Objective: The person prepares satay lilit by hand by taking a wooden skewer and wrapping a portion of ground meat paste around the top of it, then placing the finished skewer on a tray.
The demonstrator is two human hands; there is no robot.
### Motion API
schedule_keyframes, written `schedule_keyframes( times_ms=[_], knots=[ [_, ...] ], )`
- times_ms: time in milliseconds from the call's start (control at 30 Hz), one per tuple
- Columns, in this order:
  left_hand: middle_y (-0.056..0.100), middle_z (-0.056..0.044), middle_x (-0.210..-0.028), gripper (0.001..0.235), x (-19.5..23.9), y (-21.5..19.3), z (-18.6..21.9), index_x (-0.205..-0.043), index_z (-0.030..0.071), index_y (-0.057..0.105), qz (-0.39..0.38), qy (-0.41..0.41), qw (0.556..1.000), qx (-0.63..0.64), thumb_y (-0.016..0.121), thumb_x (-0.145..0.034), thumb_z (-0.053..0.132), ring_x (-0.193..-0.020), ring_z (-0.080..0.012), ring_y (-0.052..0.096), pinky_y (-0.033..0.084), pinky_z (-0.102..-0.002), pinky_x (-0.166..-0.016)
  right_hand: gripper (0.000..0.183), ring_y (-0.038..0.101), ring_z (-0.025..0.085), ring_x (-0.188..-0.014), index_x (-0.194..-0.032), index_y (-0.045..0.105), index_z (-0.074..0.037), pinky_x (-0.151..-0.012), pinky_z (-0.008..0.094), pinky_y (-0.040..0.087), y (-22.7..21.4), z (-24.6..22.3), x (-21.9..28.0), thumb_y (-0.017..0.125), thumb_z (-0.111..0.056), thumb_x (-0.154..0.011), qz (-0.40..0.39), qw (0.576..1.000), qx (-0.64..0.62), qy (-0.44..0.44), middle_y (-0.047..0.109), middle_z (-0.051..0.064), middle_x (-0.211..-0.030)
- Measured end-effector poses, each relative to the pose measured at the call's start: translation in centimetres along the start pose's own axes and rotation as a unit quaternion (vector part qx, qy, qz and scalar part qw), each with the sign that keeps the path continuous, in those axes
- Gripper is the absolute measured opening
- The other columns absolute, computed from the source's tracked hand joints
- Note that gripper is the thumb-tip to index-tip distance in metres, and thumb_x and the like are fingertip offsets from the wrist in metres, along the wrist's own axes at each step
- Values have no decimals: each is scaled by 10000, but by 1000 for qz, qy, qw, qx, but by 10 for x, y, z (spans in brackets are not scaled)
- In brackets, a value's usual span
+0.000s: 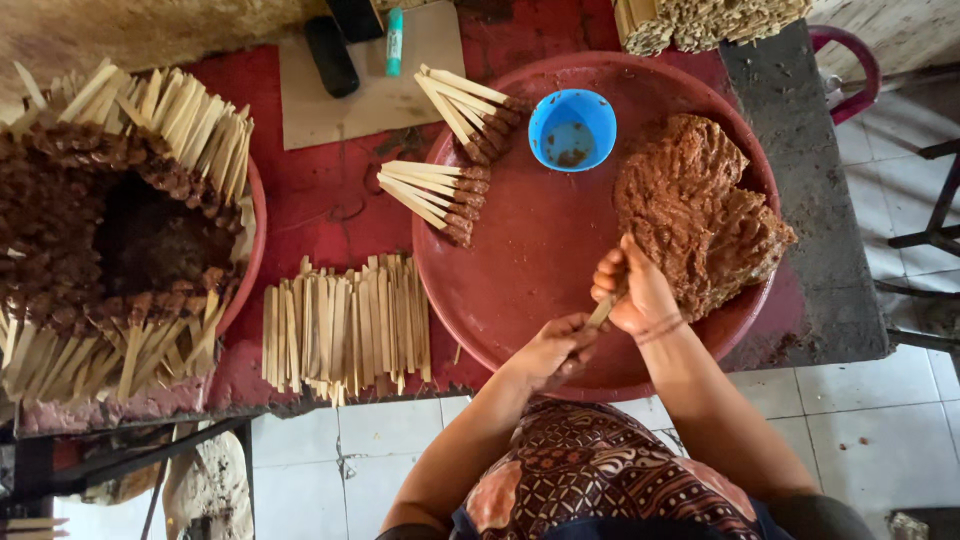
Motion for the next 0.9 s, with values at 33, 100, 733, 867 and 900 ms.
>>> schedule_keyframes(
  times_ms=[33,100,733,867,900],
  knots=[
    [438,-65,-567,128,3,8,3,-1049,6,561,2,1,1000,2,573,-943,76,-317,-83,392,282,-178,-259,403,388,140,-494,-717,540,-169,-462,279,313,-4,0,-4,519,-454,-1001,0,1000,1,3,446,-17,-612],
    [453,-85,-568,85,7,13,14,-971,18,614,67,18,998,4,571,-950,88,-338,-71,376,279,-156,-292,496,296,135,-388,-607,464,-174,-372,262,264,2,-15,-12,577,-521,-942,-76,995,-36,-57,354,-10,-533],
    [616,-71,-891,282,70,-74,93,-1157,232,570,363,266,553,-702,584,-901,350,-682,-322,682,564,-452,-540,325,543,249,-1164,-1107,678,-132,-975,375,413,7,-124,-134,618,-408,-948,48,267,830,-487,637,115,-1146],
    [621,-130,-885,281,102,-89,156,-1193,321,578,337,169,537,-754,493,-926,306,-663,-389,663,532,-517,-549,318,547,349,-1154,-1128,702,-127,-886,491,485,25,-125,-136,546,-239,-873,56,217,931,-289,644,88,-1200],
    [625,-172,-934,353,107,-94,166,-1229,374,598,303,125,576,-749,434,-946,242,-708,-426,644,510,-547,-571,299,627,313,-1022,-1035,729,-135,-724,380,581,34,-126,-123,508,-254,-872,71,152,943,-286,713,82,-1045]
  ],
)
Point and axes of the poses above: each hand's wrist, its own x-axis away from the middle knuckle, its own y-axis out of the palm, z = x × y, the point moved 9 cm from there along -x, towards the middle knuckle
